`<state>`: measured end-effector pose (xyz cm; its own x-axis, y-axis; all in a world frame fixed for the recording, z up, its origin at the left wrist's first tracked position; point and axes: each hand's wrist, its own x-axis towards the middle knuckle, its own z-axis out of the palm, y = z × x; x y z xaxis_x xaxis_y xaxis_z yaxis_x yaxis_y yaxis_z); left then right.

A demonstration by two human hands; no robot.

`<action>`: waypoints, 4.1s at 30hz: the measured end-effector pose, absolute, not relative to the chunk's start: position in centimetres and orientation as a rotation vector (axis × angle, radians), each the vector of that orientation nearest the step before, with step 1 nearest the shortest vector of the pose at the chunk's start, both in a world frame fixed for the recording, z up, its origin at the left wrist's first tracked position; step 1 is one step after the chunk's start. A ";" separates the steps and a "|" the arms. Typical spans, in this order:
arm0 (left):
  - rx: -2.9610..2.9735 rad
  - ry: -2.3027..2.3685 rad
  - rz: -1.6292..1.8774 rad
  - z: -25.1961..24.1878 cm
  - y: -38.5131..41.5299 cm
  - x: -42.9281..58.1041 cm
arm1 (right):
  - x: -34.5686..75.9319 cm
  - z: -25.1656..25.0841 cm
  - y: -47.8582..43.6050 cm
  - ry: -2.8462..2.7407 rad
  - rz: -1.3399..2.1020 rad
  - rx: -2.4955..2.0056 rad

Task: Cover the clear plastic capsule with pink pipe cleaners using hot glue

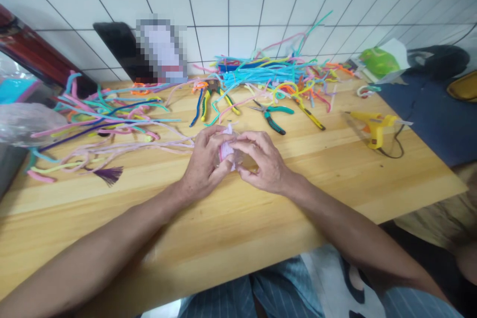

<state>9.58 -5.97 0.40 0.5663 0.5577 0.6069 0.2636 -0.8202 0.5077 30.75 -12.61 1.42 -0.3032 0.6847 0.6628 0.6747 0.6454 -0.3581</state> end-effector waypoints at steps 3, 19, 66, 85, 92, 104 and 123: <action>2.439 0.657 1.140 0.4 -6.0 9.6 | 30.8 1.5 -12.5 -2.041 0.013 -1.045; 2.418 0.632 1.171 0.3 -6.1 9.8 | 30.9 1.8 -12.7 -2.061 0.009 -1.056; 2.328 0.568 1.045 0.8 -5.2 9.2 | 30.6 2.3 -13.1 -2.042 0.040 -1.116; 2.340 0.507 0.979 1.1 -4.2 8.7 | 30.6 2.2 -13.2 -2.035 0.086 -1.147; 2.397 0.598 1.106 0.8 -5.2 8.9 | 30.8 2.2 -13.2 -2.043 0.062 -1.111; 2.385 0.629 1.075 0.9 -5.0 8.9 | 30.8 1.7 -12.7 -2.029 0.073 -1.097; 2.309 0.663 1.210 0.7 -5.3 9.2 | 29.8 1.2 -12.8 -1.909 0.123 -1.165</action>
<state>9.21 -5.25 0.65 0.5004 0.5984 0.6258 0.2050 -0.7841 0.5858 29.77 -12.76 1.17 -0.1816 0.7615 0.6222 0.6751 0.5566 -0.4842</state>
